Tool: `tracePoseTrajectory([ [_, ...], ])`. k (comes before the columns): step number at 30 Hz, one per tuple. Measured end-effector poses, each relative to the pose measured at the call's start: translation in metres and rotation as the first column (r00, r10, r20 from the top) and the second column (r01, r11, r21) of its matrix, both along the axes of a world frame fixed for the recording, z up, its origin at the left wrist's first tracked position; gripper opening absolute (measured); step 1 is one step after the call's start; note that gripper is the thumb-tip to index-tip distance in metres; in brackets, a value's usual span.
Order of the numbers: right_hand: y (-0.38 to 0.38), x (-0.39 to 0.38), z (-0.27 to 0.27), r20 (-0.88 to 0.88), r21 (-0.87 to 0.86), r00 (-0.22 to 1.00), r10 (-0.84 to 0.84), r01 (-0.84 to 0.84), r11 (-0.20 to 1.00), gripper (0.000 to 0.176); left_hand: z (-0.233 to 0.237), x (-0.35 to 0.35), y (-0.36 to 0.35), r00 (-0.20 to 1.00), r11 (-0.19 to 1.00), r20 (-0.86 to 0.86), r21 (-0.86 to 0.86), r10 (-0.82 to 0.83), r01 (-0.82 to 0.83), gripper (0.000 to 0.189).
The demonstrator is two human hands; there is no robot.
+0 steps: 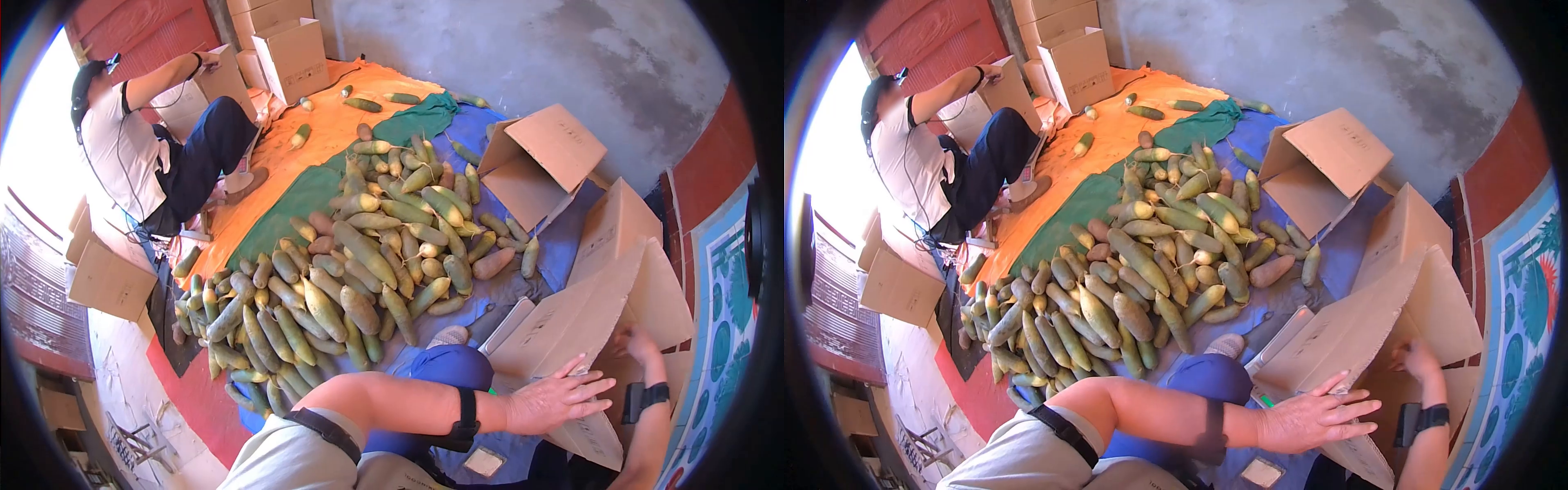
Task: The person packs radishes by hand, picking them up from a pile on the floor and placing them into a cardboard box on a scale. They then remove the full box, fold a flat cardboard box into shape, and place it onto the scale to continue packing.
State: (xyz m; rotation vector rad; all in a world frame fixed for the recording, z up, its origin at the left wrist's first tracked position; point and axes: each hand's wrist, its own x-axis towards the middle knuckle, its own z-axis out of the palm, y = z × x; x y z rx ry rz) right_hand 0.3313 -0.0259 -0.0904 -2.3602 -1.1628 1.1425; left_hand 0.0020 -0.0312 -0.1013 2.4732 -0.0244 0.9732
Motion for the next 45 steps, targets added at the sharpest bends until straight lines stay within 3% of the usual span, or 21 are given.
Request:
tracePoseTrajectory([
  [3, -0.001, -0.032, 0.067, 0.058, 0.117, 0.996, 0.072, -0.078, 0.990, 0.012, -0.001, 0.000, 0.002, 1.000, 1.000, -0.001, 0.012, 0.016, -0.016, 0.073],
  [5, -0.019, -0.041, 0.099, -0.001, 0.227, 0.995, 0.100, -0.097, 0.969, 0.014, -0.004, 0.002, 0.002, 0.998, 0.998, 0.029, 0.014, 0.057, -0.058, 0.073],
  [9, -0.075, -0.111, 0.140, 0.143, 0.328, 0.977, 0.156, -0.196, 0.924, 0.016, -0.008, 0.008, 0.002, 0.990, 0.996, 0.105, 0.005, 0.092, -0.093, 0.069],
  [12, -0.123, -0.157, 0.133, 0.238, 0.296, 0.962, 0.135, -0.204, 0.933, 0.028, -0.005, 0.004, 0.001, 0.989, 0.995, 0.119, -0.037, 0.092, -0.088, 0.064],
  [16, -0.169, -0.175, 0.090, 0.511, 0.285, 0.850, 0.130, -0.310, 0.907, 0.038, -0.008, 0.007, -0.003, 0.981, 0.993, 0.169, -0.080, 0.095, -0.082, 0.062],
  [18, -0.171, -0.183, 0.084, 0.506, 0.290, 0.857, 0.099, -0.278, 0.916, 0.037, -0.002, 0.002, -0.004, 0.979, 0.991, 0.186, -0.119, 0.086, -0.064, 0.057],
  [22, -0.173, -0.188, 0.070, 0.672, 0.352, 0.741, -0.012, -0.304, 0.885, 0.034, 0.021, -0.015, -0.006, 0.969, 0.973, 0.222, -0.223, 0.110, -0.059, 0.052],
  [25, -0.171, -0.191, 0.067, 0.684, 0.371, 0.728, -0.037, -0.304, 0.878, 0.033, 0.038, -0.047, 0.016, 0.929, 0.954, 0.292, -0.262, 0.225, -0.149, 0.051],
  [27, -0.171, -0.193, 0.066, 0.696, 0.379, 0.716, -0.052, -0.305, 0.874, 0.033, 0.025, -0.071, 0.044, 0.865, 0.903, 0.319, -0.322, 0.386, -0.284, 0.047],
  [29, -0.172, -0.197, 0.064, 0.716, 0.379, 0.695, -0.066, -0.308, 0.872, 0.033, -0.009, -0.106, 0.079, 0.822, 0.817, 0.183, -0.351, 0.539, -0.457, 0.041],
  [30, -0.172, -0.199, 0.063, 0.736, 0.377, 0.672, -0.079, -0.310, 0.873, 0.033, -0.026, -0.129, 0.089, 0.766, 0.713, 0.017, -0.381, 0.642, -0.589, 0.041],
  [32, -0.174, -0.200, 0.062, 0.756, 0.360, 0.650, -0.075, -0.318, 0.877, 0.034, -0.100, -0.173, 0.114, 0.605, 0.543, -0.194, -0.291, 0.772, -0.787, 0.043],
  [36, -0.180, -0.198, 0.061, 0.795, 0.299, 0.603, -0.061, -0.302, 0.905, 0.037, -0.182, -0.256, 0.119, 0.275, 0.272, -0.705, -0.120, 0.654, -0.955, 0.051],
  [38, -0.174, -0.199, 0.060, 0.803, 0.337, 0.590, -0.089, -0.325, 0.884, 0.037, -0.205, -0.281, 0.117, 0.157, 0.218, -0.795, -0.033, 0.586, -0.975, 0.058],
  [40, -0.172, -0.201, 0.060, 0.812, 0.369, 0.573, -0.115, -0.350, 0.861, 0.036, -0.218, -0.291, 0.115, 0.088, 0.165, -0.811, 0.010, 0.578, -0.986, 0.052],
  [41, -0.174, -0.201, 0.060, 0.807, 0.367, 0.580, -0.112, -0.342, 0.865, 0.036, -0.241, -0.298, 0.118, 0.108, 0.186, -0.791, 0.008, 0.603, -0.983, 0.052],
  [45, -0.166, -0.207, 0.062, 0.800, 0.367, 0.589, -0.116, -0.328, 0.870, 0.037, -0.253, -0.300, 0.129, 0.059, 0.297, -0.849, 0.118, 0.526, -0.947, 0.050],
])
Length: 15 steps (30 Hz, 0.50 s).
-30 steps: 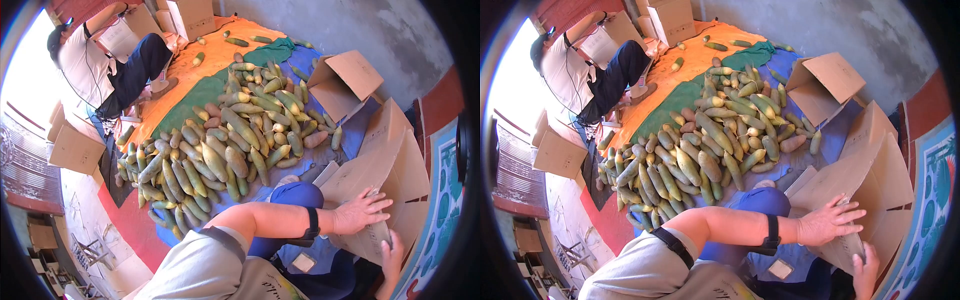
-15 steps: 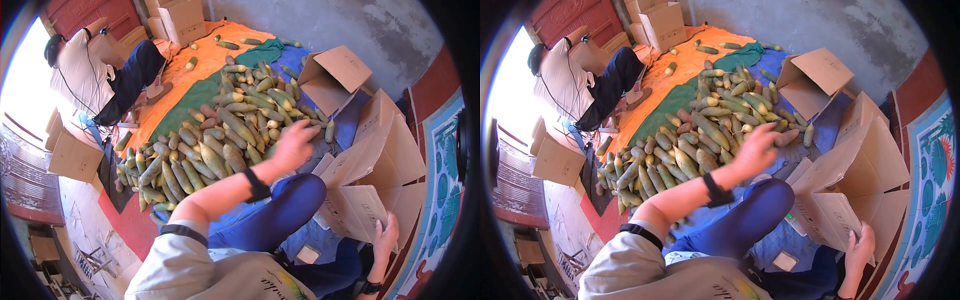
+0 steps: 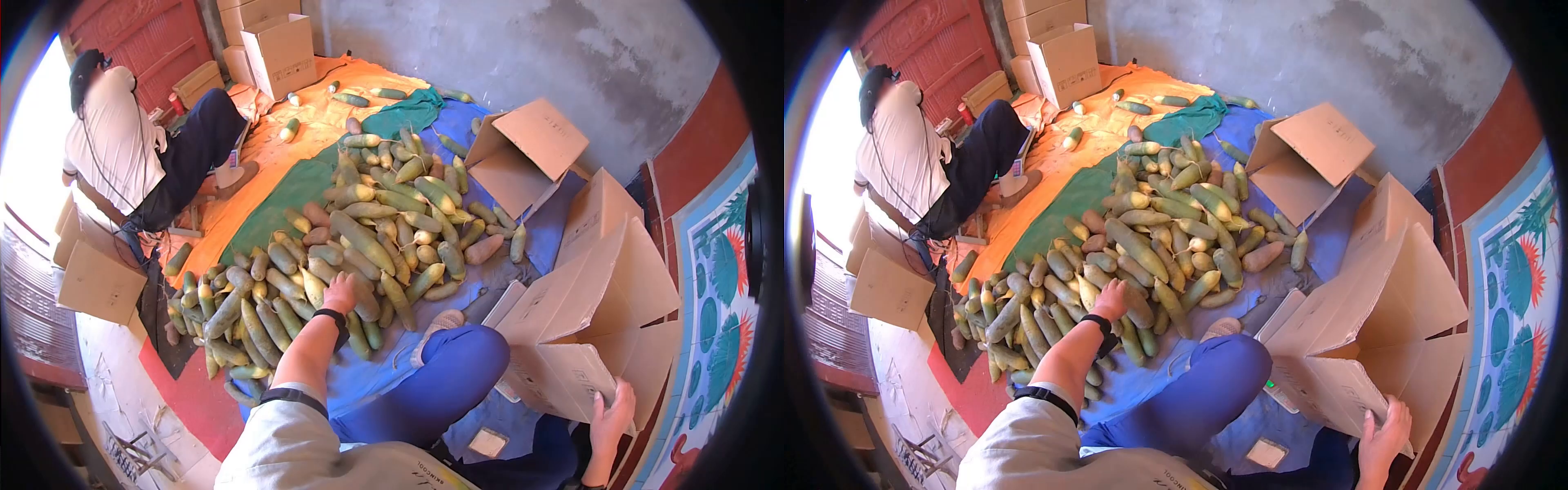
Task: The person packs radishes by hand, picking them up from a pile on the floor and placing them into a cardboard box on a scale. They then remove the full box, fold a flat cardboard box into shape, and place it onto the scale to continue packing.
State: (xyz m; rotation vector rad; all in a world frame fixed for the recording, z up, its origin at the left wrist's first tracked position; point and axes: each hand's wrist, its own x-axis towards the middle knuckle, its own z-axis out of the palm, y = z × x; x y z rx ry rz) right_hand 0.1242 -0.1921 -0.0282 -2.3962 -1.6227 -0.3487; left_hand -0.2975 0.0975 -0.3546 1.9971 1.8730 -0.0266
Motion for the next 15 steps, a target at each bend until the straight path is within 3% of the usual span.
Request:
tracePoseTrajectory([
  [3, 0.002, -0.002, 0.004, -0.017, -0.011, 1.000, -0.009, 0.009, 1.000, 0.038, 0.001, 0.007, 0.006, 0.998, 0.994, -0.063, -0.105, 0.018, -0.024, 0.063],
  [5, 0.002, -0.003, 0.005, -0.043, -0.052, 0.998, -0.048, 0.046, 0.998, 0.038, -0.006, 0.009, 0.008, 0.988, 0.998, -0.155, -0.059, 0.018, -0.027, 0.052],
  [7, 0.002, -0.003, 0.005, -0.035, -0.047, 0.998, -0.046, 0.045, 0.998, 0.038, -0.009, 0.006, 0.004, 0.976, 0.994, -0.201, -0.058, 0.080, -0.094, 0.022],
  [9, 0.002, -0.002, 0.004, -0.028, -0.037, 0.999, -0.045, 0.044, 0.998, 0.039, -0.019, 0.003, -0.005, 0.974, 0.999, -0.227, -0.031, 0.025, -0.032, 0.026],
  [11, -0.005, 0.001, 0.002, -0.026, -0.044, 0.999, -0.035, 0.034, 0.998, 0.040, -0.051, -0.001, -0.022, 0.971, 0.987, -0.228, -0.160, -0.068, 0.032, 0.060],
  [15, -0.004, 0.001, 0.003, -0.019, -0.034, 1.000, -0.016, 0.015, 0.999, 0.040, -0.048, -0.004, -0.031, 0.972, 0.969, -0.212, -0.242, -0.106, 0.053, 0.071],
])
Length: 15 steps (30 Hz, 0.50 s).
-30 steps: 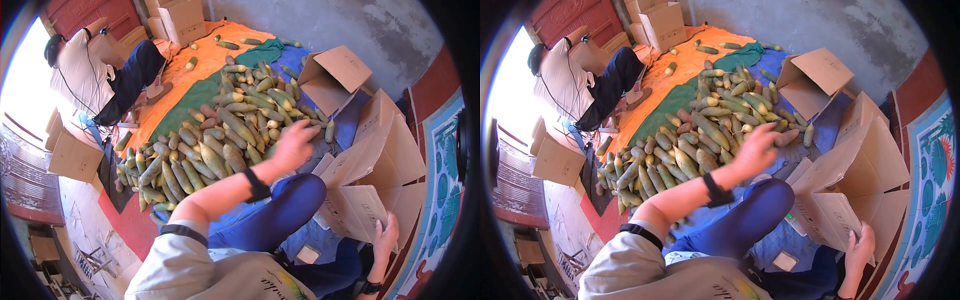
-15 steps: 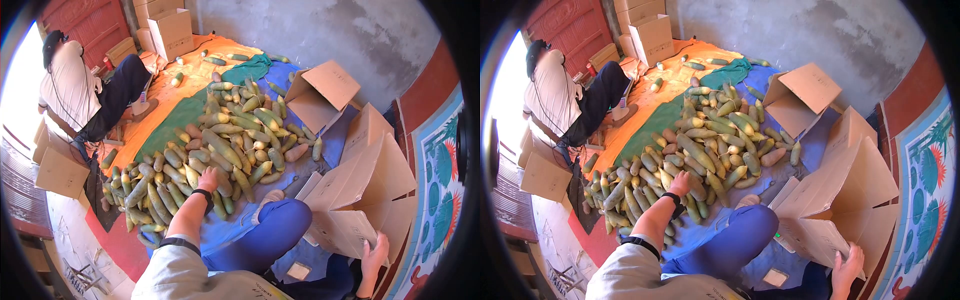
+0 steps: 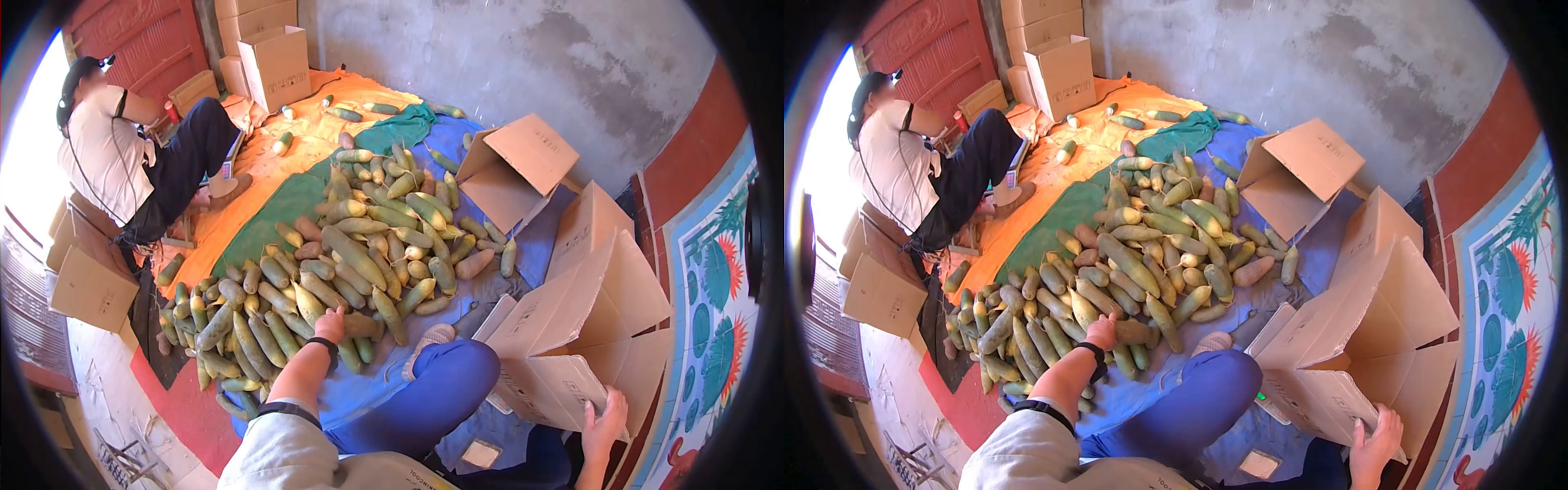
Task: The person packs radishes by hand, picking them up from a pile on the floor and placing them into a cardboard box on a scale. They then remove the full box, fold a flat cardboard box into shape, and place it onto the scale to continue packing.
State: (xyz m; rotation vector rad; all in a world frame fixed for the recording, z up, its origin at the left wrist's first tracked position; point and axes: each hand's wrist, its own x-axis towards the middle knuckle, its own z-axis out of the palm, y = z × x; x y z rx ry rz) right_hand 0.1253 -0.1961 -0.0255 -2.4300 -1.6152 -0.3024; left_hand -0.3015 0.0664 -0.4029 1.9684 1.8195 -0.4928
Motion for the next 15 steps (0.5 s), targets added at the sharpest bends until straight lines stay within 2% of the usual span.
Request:
tracePoseTrajectory([
  [4, -0.001, 0.000, -0.003, 0.035, 0.051, 0.999, 0.038, -0.040, 0.998, 0.040, 0.065, 0.019, -0.024, 0.995, 0.997, 0.060, -0.019, 0.078, -0.077, 0.061],
  [6, -0.001, 0.000, -0.004, 0.043, 0.058, 0.998, 0.041, -0.043, 0.997, 0.040, 0.081, 0.024, -0.028, 0.958, 0.949, 0.179, -0.266, 0.223, -0.171, 0.071],
  [7, 0.000, -0.001, -0.004, 0.054, 0.060, 0.998, 0.042, -0.046, 0.997, 0.039, 0.033, 0.020, -0.022, 0.949, 0.916, 0.157, -0.342, 0.274, -0.208, 0.064],
  [8, -0.001, -0.002, -0.004, 0.064, 0.063, 0.997, 0.043, -0.047, 0.997, 0.039, 0.019, 0.020, -0.019, 0.950, 0.920, 0.158, -0.336, 0.269, -0.204, 0.064],
  [10, 0.000, -0.005, -0.002, 0.052, 0.059, 0.998, 0.043, -0.047, 0.997, 0.039, 0.020, 0.021, -0.017, 0.784, 0.745, 0.291, -0.594, 0.549, -0.302, 0.064],
  [11, 0.000, -0.006, 0.000, 0.042, 0.051, 0.998, 0.050, -0.052, 0.997, 0.039, 0.023, 0.020, -0.020, 0.785, 0.751, 0.294, -0.589, 0.545, -0.300, 0.064],
  [13, -0.001, -0.006, 0.000, 0.040, 0.060, 0.998, 0.050, -0.052, 0.997, 0.040, 0.062, 0.025, -0.031, 0.548, 0.703, 0.496, -0.659, 0.674, -0.268, 0.062],
  [14, 0.005, -0.007, 0.000, 0.038, 0.071, 0.998, 0.053, -0.055, 0.996, 0.040, 0.066, 0.026, -0.020, 0.549, 0.715, 0.506, -0.646, 0.665, -0.269, 0.062],
  [15, 0.006, -0.007, 0.001, 0.036, 0.078, 0.998, 0.053, -0.056, 0.995, 0.040, 0.071, 0.027, -0.017, 0.500, 0.696, 0.533, -0.682, 0.683, -0.225, 0.063],
])
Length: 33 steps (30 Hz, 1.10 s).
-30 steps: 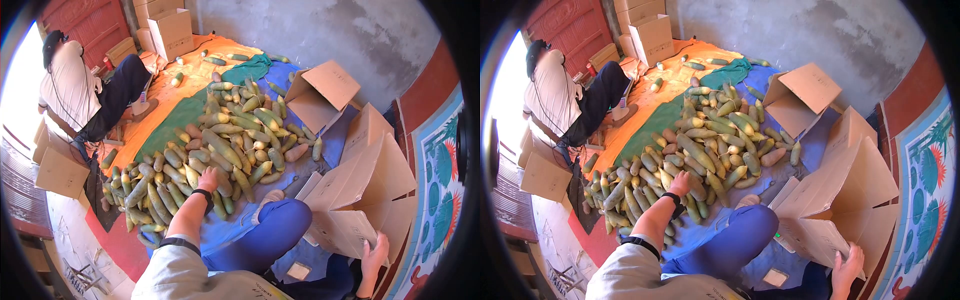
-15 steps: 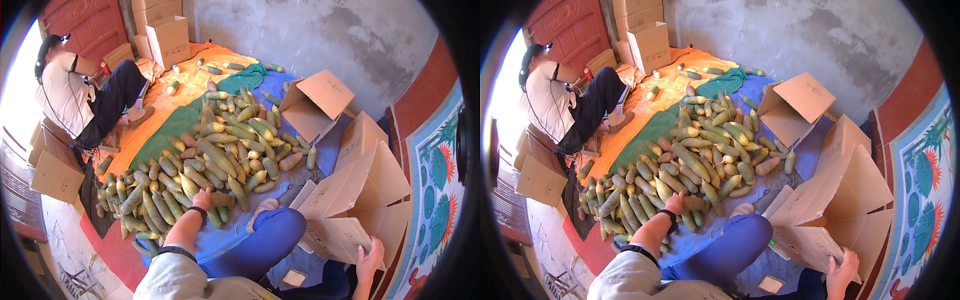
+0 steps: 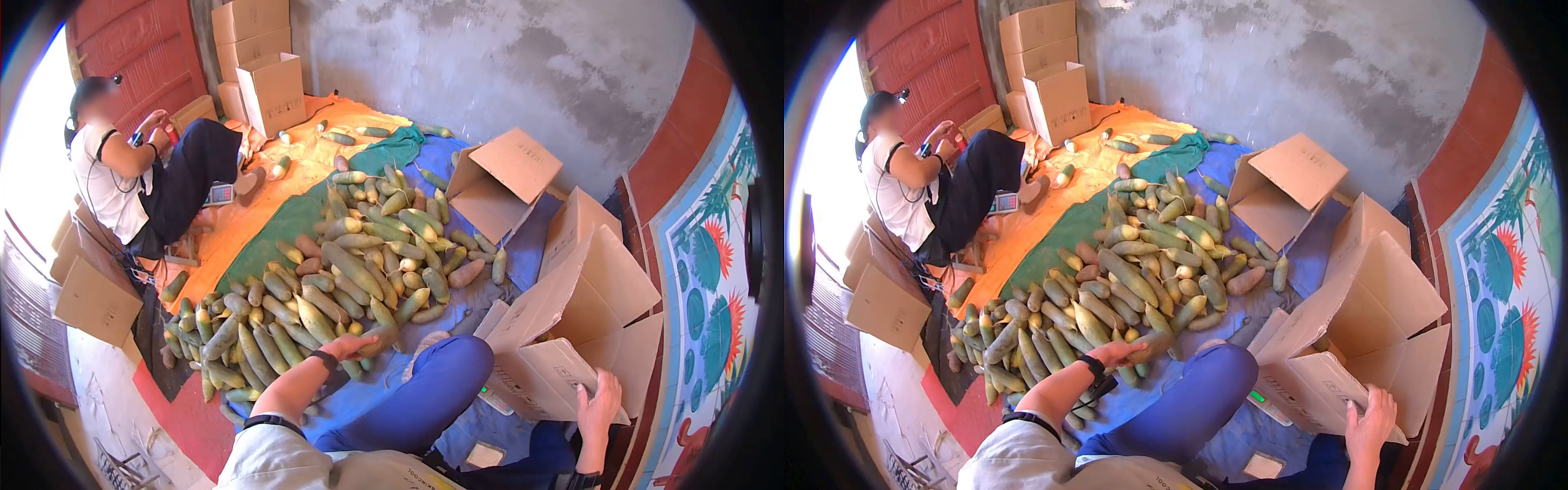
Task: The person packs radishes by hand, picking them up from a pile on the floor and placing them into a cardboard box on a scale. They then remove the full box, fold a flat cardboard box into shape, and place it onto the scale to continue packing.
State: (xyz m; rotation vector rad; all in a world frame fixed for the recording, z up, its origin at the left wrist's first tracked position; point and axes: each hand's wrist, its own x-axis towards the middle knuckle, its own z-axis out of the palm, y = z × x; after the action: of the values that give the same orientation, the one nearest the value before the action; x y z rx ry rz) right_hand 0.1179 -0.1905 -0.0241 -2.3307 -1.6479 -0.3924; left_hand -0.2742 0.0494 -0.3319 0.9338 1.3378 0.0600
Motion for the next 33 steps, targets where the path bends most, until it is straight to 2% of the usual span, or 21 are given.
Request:
tracePoseTrajectory([
  [2, 0.000, -0.001, 0.001, 0.006, 0.011, 1.000, 0.017, -0.017, 1.000, 0.040, 0.013, 0.004, 0.003, 0.997, 1.000, 0.077, -0.019, 0.013, -0.011, 0.066],
  [4, -0.001, 0.001, 0.001, -0.012, 0.008, 1.000, 0.025, -0.025, 1.000, 0.040, 0.066, 0.014, 0.002, 0.969, 0.989, 0.247, 0.136, 0.029, -0.064, 0.065],
  [5, -0.001, 0.003, 0.000, -0.027, -0.001, 0.999, 0.033, -0.033, 0.999, 0.039, 0.095, 0.018, 0.001, 0.969, 0.988, 0.247, 0.142, 0.027, -0.064, 0.065],
  [7, -0.003, 0.008, 0.000, -0.060, -0.009, 0.997, 0.040, -0.040, 0.999, 0.041, 0.150, 0.026, -0.001, 0.946, 0.944, 0.314, 0.328, -0.085, -0.024, 0.068],
  [9, -0.004, 0.008, 0.002, -0.092, -0.014, 0.995, 0.047, -0.048, 0.999, 0.043, 0.177, 0.039, -0.006, 0.907, 0.920, 0.403, 0.389, -0.118, -0.053, 0.067],
  [11, -0.005, 0.003, 0.006, -0.137, 0.113, 0.989, 0.057, -0.042, 0.993, 0.046, 0.202, 0.054, -0.013, 0.858, 0.893, 0.489, 0.443, -0.159, -0.087, 0.067],
  [12, -0.004, -0.001, 0.011, -0.136, 0.116, 0.989, 0.057, -0.041, 0.992, 0.046, 0.215, 0.062, -0.018, 0.799, 0.892, 0.551, 0.450, -0.241, -0.042, 0.067],
  [16, -0.004, -0.032, 0.044, -0.377, 0.260, 0.909, 0.175, -0.078, 0.963, 0.058, 0.249, 0.096, -0.038, 0.542, 0.868, 0.687, 0.456, -0.484, 0.197, 0.067],
  [17, -0.004, -0.039, 0.050, -0.459, 0.303, 0.858, 0.230, -0.092, 0.949, 0.065, 0.252, 0.107, -0.045, 0.482, 0.856, 0.709, 0.458, -0.514, 0.240, 0.054],
  [18, -0.005, -0.046, 0.053, -0.459, 0.303, 0.860, 0.226, -0.087, 0.949, 0.065, 0.255, 0.118, -0.052, 0.412, 0.836, 0.727, 0.464, -0.549, 0.294, 0.054],
  [20, -0.006, -0.055, 0.057, -0.670, 0.367, 0.643, 0.370, -0.147, 0.919, 0.082, 0.258, 0.140, -0.066, 0.293, 0.787, 0.740, 0.502, -0.605, 0.358, 0.053],
  [21, -0.010, -0.054, 0.057, -0.670, 0.366, 0.645, 0.368, -0.144, 0.919, 0.082, 0.260, 0.149, -0.072, 0.246, 0.763, 0.736, 0.532, -0.631, 0.367, 0.053],
  [22, -0.016, -0.049, 0.055, -0.741, 0.326, 0.565, 0.363, -0.170, 0.930, 0.087, 0.268, 0.154, -0.075, 0.207, 0.742, 0.745, 0.511, -0.634, 0.433, 0.051],
  [23, -0.022, -0.044, 0.052, -0.805, 0.286, 0.480, 0.348, -0.200, 0.937, 0.091, 0.268, 0.163, -0.076, 0.204, 0.742, 0.747, 0.510, -0.633, 0.434, 0.051],
  [25, -0.031, -0.038, 0.046, -0.823, 0.315, 0.444, 0.354, -0.161, 0.935, 0.086, 0.276, 0.173, -0.081, 0.183, 0.683, 0.684, 0.589, -0.706, 0.433, 0.049],
  [27, -0.038, -0.039, 0.050, -0.863, 0.351, 0.374, 0.340, -0.041, 0.935, 0.083, 0.283, 0.180, -0.083, 0.178, 0.661, 0.664, 0.605, -0.726, 0.443, 0.050],
  [28, -0.038, -0.042, 0.057, -0.864, 0.371, 0.369, 0.341, 0.009, 0.929, 0.082, 0.283, 0.188, -0.084, 0.202, 0.609, 0.576, 0.730, -0.793, 0.309, 0.050],
  [29, -0.043, -0.034, 0.055, -0.840, 0.382, 0.431, 0.330, 0.037, 0.923, 0.083, 0.283, 0.194, -0.084, 0.242, 0.526, 0.482, 0.833, -0.842, 0.170, 0.050],
  [30, -0.044, -0.027, 0.057, -0.818, 0.404, 0.474, 0.328, 0.066, 0.912, 0.085, 0.285, 0.198, -0.083, 0.244, 0.527, 0.482, 0.833, -0.841, 0.171, 0.050],
  [32, -0.047, -0.011, 0.062, -0.769, 0.450, 0.553, 0.321, 0.112, 0.886, 0.085, 0.291, 0.203, -0.081, 0.471, 0.229, 0.269, 0.963, -0.840, -0.142, 0.054],
  [33, -0.049, 0.001, 0.060, -0.709, 0.503, 0.623, 0.330, 0.119, 0.856, 0.080, 0.289, 0.207, -0.080, 0.471, 0.230, 0.269, 0.963, -0.840, -0.141, 0.054],
])
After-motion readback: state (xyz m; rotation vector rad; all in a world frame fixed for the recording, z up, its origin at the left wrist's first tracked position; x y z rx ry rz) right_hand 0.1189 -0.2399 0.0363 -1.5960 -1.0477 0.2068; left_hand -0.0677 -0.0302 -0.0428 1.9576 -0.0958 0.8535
